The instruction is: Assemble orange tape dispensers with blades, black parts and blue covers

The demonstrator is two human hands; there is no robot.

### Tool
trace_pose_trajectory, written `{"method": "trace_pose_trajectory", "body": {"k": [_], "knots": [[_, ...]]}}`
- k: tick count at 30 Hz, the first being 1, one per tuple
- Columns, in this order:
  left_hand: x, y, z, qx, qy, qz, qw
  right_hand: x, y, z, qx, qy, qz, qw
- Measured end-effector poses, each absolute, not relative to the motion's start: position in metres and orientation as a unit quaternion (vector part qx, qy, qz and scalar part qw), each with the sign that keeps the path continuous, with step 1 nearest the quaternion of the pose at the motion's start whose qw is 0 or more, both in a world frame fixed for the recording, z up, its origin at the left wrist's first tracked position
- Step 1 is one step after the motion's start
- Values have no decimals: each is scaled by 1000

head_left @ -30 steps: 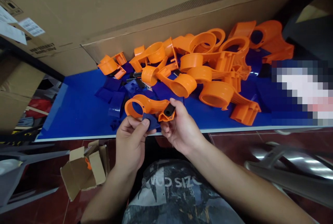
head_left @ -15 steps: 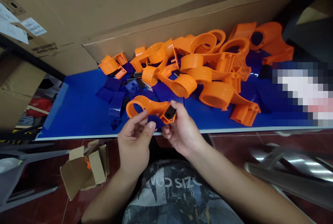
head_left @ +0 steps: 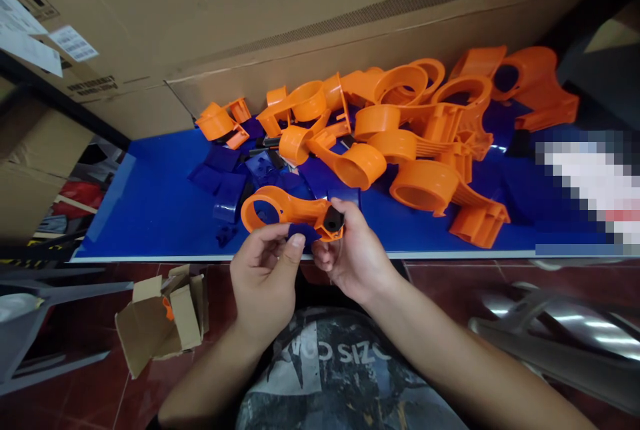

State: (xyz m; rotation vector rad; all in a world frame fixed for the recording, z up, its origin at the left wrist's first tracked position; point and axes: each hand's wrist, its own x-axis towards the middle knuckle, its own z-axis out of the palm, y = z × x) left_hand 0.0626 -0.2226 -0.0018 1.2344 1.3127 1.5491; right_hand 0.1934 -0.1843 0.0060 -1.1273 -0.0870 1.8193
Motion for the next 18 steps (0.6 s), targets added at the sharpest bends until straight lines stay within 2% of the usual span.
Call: {"method": "trace_pose_trajectory", "body": {"k": [8, 15, 18], "knots": [[62, -225, -6, 503, 519, 610, 324, 195, -182, 8, -458, -21, 762, 458], [62, -228, -13, 558, 524, 596, 243, 194, -182, 7, -467, -32, 757, 455], [58, -226, -15, 593, 519, 589, 179, 193, -184, 5, -465, -47, 750, 468]]}}
